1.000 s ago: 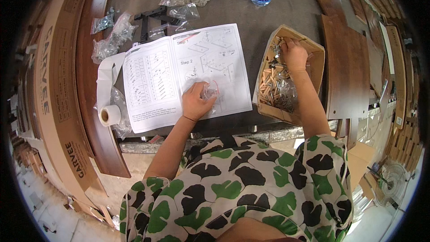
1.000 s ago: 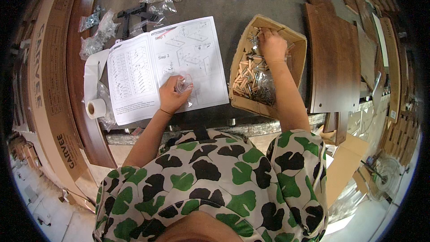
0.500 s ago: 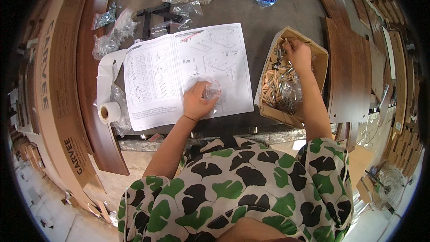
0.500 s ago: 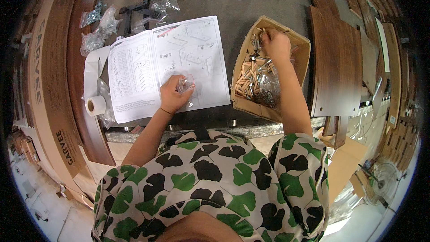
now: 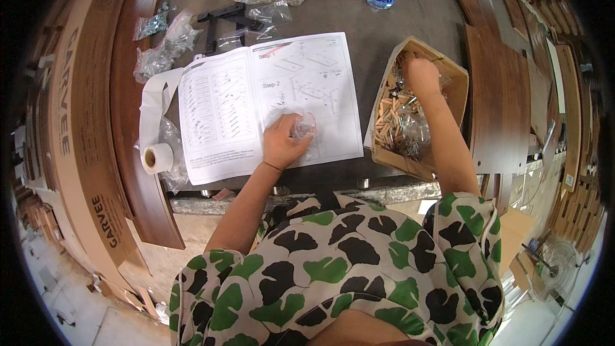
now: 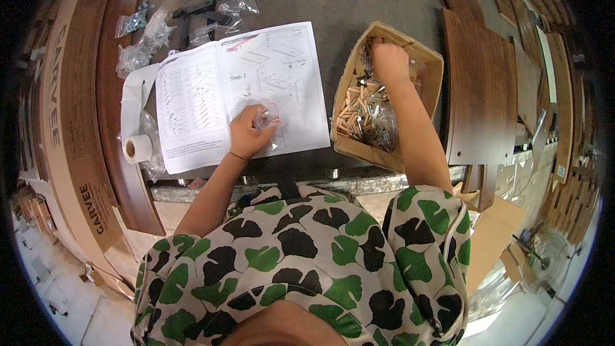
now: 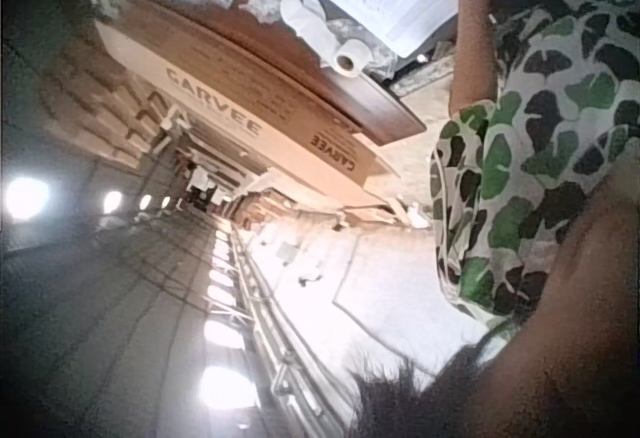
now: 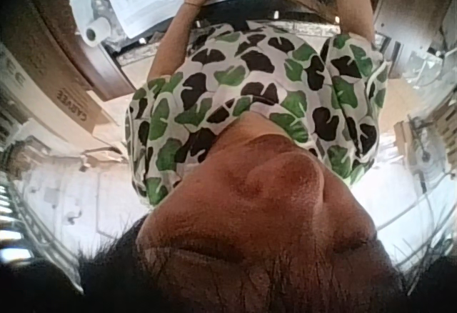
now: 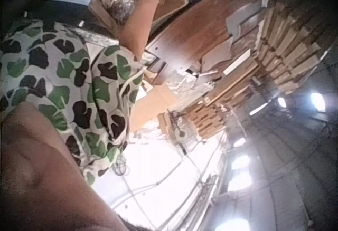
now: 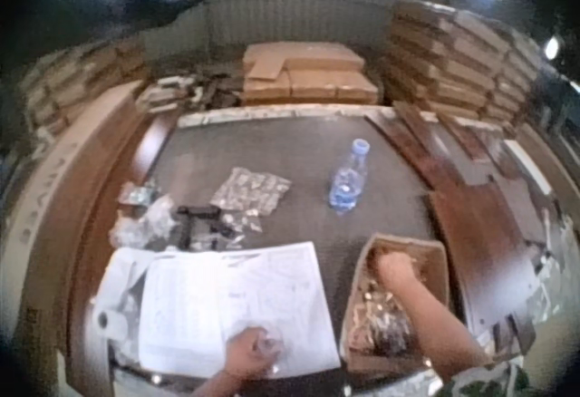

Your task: The person sorts screws and wooden dowels by taking them from a cardboard box and plastic bags and placing them onto a paper instruction manual on a table.

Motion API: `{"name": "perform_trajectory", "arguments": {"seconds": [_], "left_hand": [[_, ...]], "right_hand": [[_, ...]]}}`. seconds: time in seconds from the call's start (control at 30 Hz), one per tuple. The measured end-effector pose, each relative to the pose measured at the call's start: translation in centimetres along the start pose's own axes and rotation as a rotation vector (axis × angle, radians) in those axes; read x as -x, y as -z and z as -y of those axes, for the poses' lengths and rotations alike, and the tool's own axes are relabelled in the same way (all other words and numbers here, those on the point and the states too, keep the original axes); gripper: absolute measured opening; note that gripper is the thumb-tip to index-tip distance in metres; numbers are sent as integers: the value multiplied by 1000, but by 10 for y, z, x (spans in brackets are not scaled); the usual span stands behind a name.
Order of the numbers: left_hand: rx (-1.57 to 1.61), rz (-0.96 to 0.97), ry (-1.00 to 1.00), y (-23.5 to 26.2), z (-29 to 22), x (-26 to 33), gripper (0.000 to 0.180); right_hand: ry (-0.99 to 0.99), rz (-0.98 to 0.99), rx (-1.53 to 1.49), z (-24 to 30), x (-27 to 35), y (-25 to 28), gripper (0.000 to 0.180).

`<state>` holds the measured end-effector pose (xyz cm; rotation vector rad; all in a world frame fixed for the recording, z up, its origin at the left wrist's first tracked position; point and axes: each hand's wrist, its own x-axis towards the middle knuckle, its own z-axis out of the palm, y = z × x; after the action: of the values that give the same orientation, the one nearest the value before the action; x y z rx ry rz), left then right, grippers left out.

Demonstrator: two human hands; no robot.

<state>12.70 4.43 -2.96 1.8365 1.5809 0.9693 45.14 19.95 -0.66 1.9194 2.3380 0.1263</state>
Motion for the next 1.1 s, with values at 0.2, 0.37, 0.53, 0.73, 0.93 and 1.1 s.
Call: {"name": "perform_trajectory", "arguments": {"seconds": [0.2,0.37,0.53,0.73,0.93,1.1], "left_hand": [[6,-17,-25,1,-1,-1,35],[-12,4,-3,2,-2,-1,35],[-14,14,0,2,0,0,37],[2,-2,-24,1,0,-1,38],[-15,19,-15,3,-2,0,38],[0,31,17,2,0,0,38]], "right_hand": [[27,-247,-60,-5,14,-10,18],[-61,-124,-144,0,10,-12,21],[-72,8,-125,-2,5,-1,21],[29,-165,-127,-9,16,-10,29],[1,11,-179,-3,9,3,30],[1,49,-168,-18,7,-6,30]]}}
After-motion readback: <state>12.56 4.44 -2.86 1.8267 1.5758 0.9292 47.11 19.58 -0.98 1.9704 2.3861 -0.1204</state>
